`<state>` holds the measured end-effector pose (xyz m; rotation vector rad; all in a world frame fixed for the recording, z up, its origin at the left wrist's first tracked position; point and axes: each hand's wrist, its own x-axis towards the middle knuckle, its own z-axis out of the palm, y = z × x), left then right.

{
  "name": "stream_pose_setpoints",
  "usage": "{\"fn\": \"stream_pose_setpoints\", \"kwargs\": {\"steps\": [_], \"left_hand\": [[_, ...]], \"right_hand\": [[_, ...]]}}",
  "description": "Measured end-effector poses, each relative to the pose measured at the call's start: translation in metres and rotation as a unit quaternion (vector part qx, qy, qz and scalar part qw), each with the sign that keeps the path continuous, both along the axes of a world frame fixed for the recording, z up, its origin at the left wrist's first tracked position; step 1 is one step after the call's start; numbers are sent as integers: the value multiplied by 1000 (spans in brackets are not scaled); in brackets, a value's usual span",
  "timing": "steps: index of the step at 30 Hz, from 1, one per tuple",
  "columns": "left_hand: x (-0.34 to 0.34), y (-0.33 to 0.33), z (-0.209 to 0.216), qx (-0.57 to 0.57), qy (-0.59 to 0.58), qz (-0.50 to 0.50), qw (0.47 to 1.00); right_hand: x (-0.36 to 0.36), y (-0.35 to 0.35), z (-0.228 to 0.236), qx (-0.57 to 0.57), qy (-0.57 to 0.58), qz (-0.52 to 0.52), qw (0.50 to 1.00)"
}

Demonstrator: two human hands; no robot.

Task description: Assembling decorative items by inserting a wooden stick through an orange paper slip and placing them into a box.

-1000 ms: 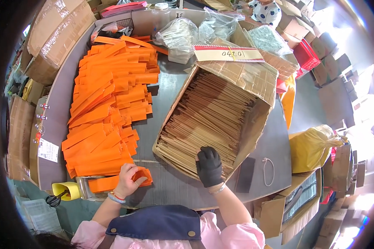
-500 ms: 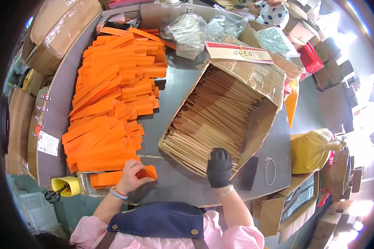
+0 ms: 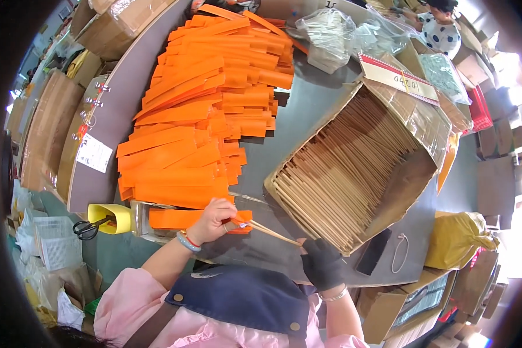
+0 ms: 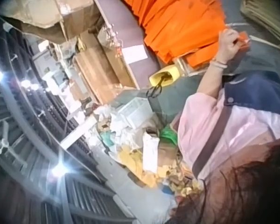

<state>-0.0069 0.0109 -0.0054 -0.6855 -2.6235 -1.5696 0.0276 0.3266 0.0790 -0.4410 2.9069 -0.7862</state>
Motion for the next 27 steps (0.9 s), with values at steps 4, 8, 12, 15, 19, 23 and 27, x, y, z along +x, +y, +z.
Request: {"fn": "stream_pose_setpoints", "kwargs": {"steps": [4, 8, 12, 15, 19, 23, 27], "left_hand": [[1, 0, -1, -3, 15, 1, 1000], [-2, 3, 13, -26, 44, -22, 998], [1, 30, 45, -124, 156, -78, 977], [-3, 20, 65, -191, 156, -60, 967], [-7, 39, 83, -180, 225, -66, 956], [-34, 10, 81, -228, 221, 58, 947], [-7, 2, 51, -228, 70, 32, 971]], "right_hand": [[1, -3, -6, -33, -20, 28, 999], [-3, 0, -13, -8, -27, 46, 999], [-12, -32, -3, 64, 5, 132, 989], [-36, -33, 26, 61, -193, 11, 979], [-25, -70, 7, -315, 23, 33, 948], [-39, -48, 18, -259, -155, -95, 949], [-66, 31, -35, 49, 167, -121, 977]]}}
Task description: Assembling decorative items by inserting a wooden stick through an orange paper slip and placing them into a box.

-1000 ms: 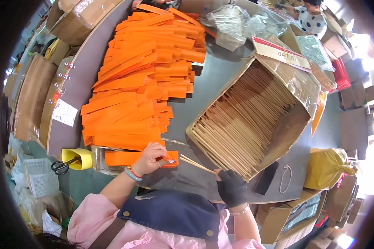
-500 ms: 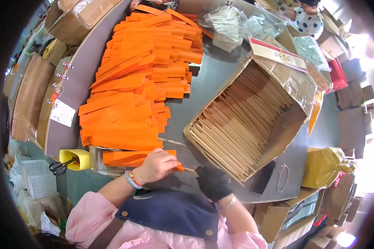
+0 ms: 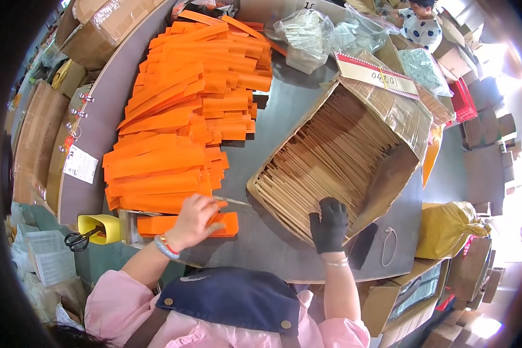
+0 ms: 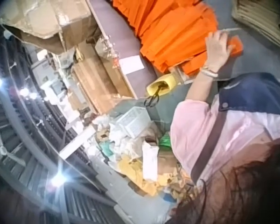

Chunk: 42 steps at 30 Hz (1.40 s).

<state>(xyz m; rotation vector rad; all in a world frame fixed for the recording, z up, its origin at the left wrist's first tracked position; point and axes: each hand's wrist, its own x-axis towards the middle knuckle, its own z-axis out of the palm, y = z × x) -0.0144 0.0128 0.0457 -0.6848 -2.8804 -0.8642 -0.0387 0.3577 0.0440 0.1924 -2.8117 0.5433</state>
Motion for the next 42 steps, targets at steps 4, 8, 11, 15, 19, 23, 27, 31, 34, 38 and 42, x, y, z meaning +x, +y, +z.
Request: {"fn": "stream_pose_setpoints", "kwargs": {"steps": [4, 8, 11, 15, 19, 23, 27, 31, 34, 38, 42], "left_hand": [[12, -2, -32, 51, -30, 15, 998], [13, 0, -45, 109, -3, 29, 994], [13, -1, -45, 122, -39, 37, 991], [10, 5, -33, 141, 4, 33, 989], [14, -2, -39, 150, -39, 29, 987], [11, -5, -44, 186, -46, 6, 982], [11, -11, -47, 212, -60, -6, 975], [9, -7, -43, 200, -53, -25, 978], [11, 9, -20, 142, -1, -81, 987], [14, 22, 11, 75, 78, -105, 989], [6, 16, 24, 24, 114, -96, 988]], "right_hand": [[-9, 8, -9, 59, -25, 20, 998], [-8, 8, -9, 98, -44, 16, 994], [-8, 9, -14, 80, -48, -16, 996], [-6, 9, -8, 104, -60, -40, 992], [5, -4, 41, 17, -60, 16, 998], [35, -27, 59, 21, -183, 136, 973], [46, -36, 55, 2, -211, 183, 960], [47, -39, 53, 20, -209, 187, 960], [51, -54, 37, 13, -208, 215, 954], [36, -67, 54, 27, -328, 228, 916], [47, -66, 32, -309, -175, 176, 918]]}}
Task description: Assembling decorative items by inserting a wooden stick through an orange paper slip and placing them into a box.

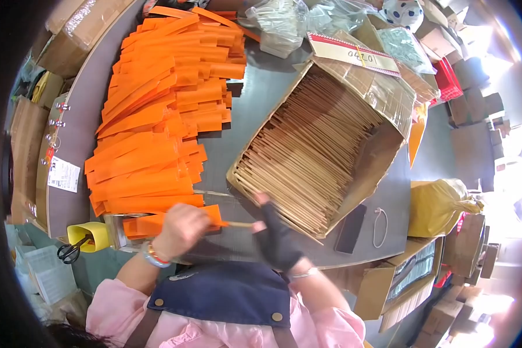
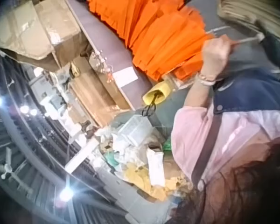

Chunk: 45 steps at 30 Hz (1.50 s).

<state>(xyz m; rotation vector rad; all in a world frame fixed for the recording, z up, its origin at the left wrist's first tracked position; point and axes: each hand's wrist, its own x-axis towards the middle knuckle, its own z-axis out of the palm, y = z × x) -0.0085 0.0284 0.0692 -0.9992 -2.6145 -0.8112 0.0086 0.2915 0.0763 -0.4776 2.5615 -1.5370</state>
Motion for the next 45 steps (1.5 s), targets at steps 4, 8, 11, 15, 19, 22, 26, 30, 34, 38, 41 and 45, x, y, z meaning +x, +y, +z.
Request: {"fn": "stream_pose_setpoints", "kwargs": {"steps": [4, 8, 11, 15, 19, 22, 26, 30, 34, 38, 41, 45], "left_hand": [[-14, -3, 5, -33, 34, 26, 999], [-20, -15, -4, -40, 11, 130, 991], [1, -9, -36, -15, -75, 117, 990], [11, -7, -62, 25, -73, 143, 987], [10, -6, -67, 33, -74, 149, 986], [10, -4, -65, 33, -85, 149, 985], [11, -3, -66, 36, -78, 156, 984], [10, -4, -64, 35, -79, 156, 984], [9, -4, -62, 37, -81, 155, 984], [9, -3, -63, 40, -73, 157, 984], [9, -3, -62, 41, -73, 157, 984], [10, -3, -63, 42, -72, 158, 984]], "right_hand": [[-3, -24, 27, -98, -105, 86, 986], [-42, 37, -28, 233, 143, -179, 945], [-45, 47, -37, 272, 192, -147, 932], [-46, 44, -34, 268, 143, -114, 946], [-56, 44, -35, 303, 140, -117, 936], [-60, 46, -38, 309, 145, -105, 934], [-65, 46, -34, 334, 128, -96, 929], [-68, 47, -32, 330, 142, -88, 929], [-70, 46, -31, 348, 149, -72, 923], [-70, 46, -34, 388, 157, -58, 906], [-71, 44, -34, 406, 170, -38, 897], [-75, 42, -36, 445, 175, -34, 877]]}}
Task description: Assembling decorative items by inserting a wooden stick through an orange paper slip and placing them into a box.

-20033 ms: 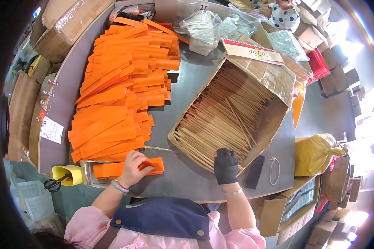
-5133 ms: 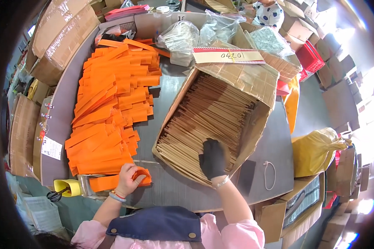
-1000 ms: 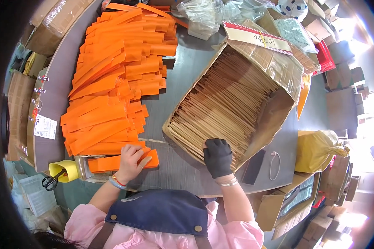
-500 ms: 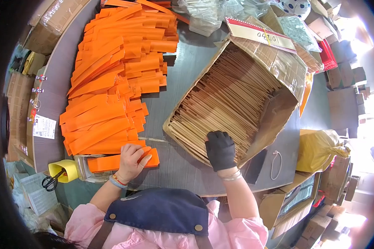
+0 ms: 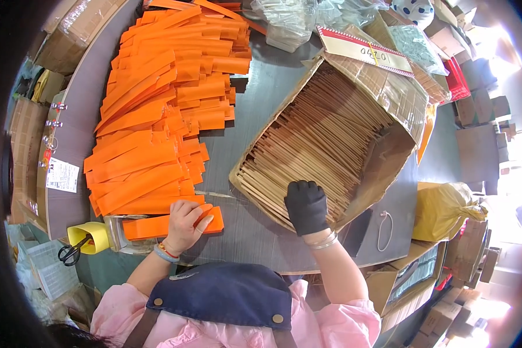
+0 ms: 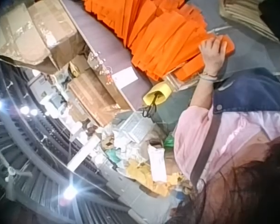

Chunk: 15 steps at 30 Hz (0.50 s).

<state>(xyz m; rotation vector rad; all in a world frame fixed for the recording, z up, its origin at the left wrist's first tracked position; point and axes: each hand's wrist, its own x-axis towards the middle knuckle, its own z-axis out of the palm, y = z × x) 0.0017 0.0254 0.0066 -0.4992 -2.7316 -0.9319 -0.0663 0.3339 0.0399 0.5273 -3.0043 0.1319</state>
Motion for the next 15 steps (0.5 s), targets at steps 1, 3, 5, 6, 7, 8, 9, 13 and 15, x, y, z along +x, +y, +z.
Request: {"fn": "stream_pose_setpoints", "kwargs": {"steps": [1, 3, 5, 6, 7, 8, 9, 13, 15], "left_hand": [[0, 0, 1, 0, -2, 0, 1000], [0, 1, 0, 1, 0, 1, 1000], [0, 1, 0, 2, 3, 3, 1000], [0, 1, 0, 3, 4, 1, 1000], [0, 1, 0, 4, 4, 0, 1000], [0, 1, 0, 4, 6, 0, 1000], [0, 1, -1, 4, 9, 0, 1000], [1, 1, -2, 6, 9, 0, 1000], [2, 0, -2, 2, 12, 2, 1000]], "right_hand": [[-1, -1, -1, 13, 5, -2, 1000], [-1, -1, -3, 26, 12, -4, 1000], [-1, -3, -5, 50, 22, -11, 998], [-2, -3, -5, 50, 23, -11, 998], [-3, -4, -5, 57, 34, -5, 998], [-3, -4, -4, 64, 44, 0, 997], [-1, -4, -2, 65, 46, -1, 997], [12, -10, 27, 47, 31, -41, 998], [24, -13, 44, 17, 8, -66, 998]]}}
